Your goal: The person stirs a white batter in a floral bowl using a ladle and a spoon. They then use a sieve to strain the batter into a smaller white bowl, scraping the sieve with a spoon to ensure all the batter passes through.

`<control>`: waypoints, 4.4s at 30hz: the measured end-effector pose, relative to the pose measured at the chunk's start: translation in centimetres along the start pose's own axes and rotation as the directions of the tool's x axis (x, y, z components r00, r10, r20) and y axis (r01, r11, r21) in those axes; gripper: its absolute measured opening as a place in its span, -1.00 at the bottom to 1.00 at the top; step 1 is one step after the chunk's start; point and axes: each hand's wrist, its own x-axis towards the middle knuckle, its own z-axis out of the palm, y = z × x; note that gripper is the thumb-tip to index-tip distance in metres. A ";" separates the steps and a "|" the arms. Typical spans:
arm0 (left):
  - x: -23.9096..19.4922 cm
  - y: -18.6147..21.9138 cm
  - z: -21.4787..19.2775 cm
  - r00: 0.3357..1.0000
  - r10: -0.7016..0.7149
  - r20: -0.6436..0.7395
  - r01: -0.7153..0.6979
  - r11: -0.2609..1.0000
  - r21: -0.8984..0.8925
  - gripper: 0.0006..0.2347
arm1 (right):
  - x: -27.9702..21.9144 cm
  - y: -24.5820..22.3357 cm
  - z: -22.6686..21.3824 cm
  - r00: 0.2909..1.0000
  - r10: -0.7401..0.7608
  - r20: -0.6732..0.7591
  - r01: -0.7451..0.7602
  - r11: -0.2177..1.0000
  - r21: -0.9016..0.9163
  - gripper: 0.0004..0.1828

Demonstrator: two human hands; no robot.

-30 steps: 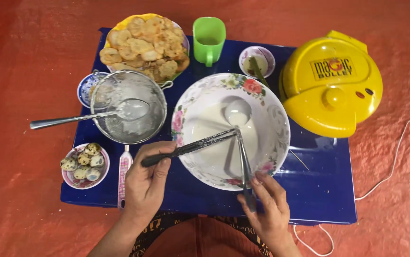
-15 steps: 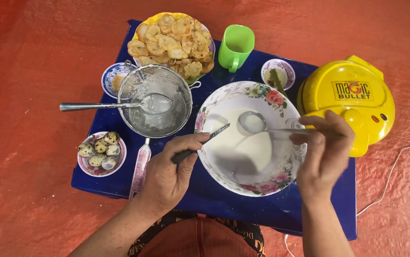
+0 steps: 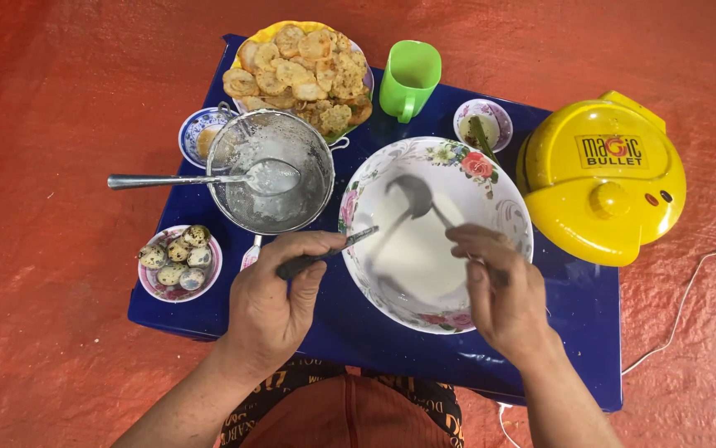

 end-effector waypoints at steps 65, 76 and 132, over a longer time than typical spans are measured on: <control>-1.1 -1.4 1.2 0.996 -0.087 0.007 0.087 0.988 -0.125 -0.86 | -3.5 1.3 -4.0 0.996 0.058 0.063 -0.056 0.998 -0.029 -0.88; 0.9 -0.5 0.4 0.995 -0.070 0.064 0.067 0.996 0.050 -0.82 | -4.5 -0.9 -9.2 0.873 0.475 0.108 -0.487 0.844 0.227 -0.80; 1.6 -1.5 3.3 0.900 -0.369 0.231 0.305 0.913 0.271 -0.83 | -3.0 0.5 -6.3 0.995 -0.023 0.096 0.049 0.959 -0.278 -0.83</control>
